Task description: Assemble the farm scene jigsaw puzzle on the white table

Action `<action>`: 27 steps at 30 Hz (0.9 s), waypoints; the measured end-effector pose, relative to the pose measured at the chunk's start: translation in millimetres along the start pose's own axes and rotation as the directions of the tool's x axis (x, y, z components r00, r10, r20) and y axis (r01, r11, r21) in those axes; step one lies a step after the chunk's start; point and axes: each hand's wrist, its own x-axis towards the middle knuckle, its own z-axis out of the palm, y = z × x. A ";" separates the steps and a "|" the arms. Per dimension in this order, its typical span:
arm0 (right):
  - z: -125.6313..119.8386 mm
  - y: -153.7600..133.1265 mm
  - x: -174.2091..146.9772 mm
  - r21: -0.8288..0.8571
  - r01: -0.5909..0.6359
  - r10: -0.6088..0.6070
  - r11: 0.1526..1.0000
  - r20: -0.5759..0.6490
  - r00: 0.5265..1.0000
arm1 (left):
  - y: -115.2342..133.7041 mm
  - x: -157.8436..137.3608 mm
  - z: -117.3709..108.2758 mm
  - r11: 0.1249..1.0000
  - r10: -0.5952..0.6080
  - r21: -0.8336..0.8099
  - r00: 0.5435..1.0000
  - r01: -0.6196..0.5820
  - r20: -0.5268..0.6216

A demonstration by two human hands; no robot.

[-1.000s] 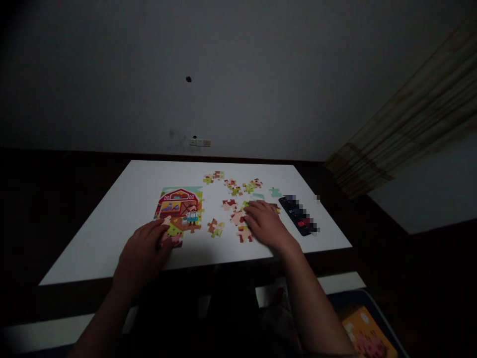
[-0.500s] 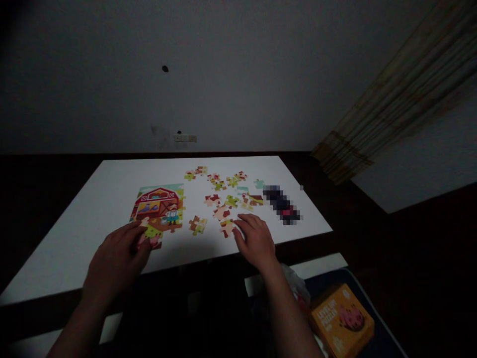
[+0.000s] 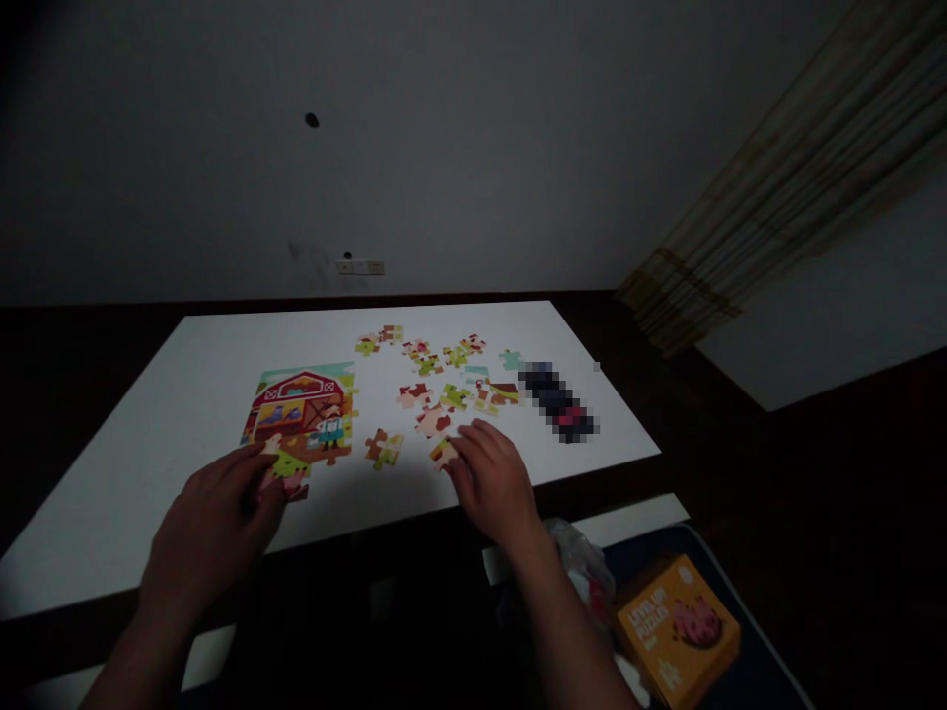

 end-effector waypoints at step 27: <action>4.5 -27.8 -43.1 0.026 -0.039 0.038 0.999 0.043 0.998 | 0.6 1.6 1.7 0.999 -0.030 -0.013 1.000 0.030 -0.005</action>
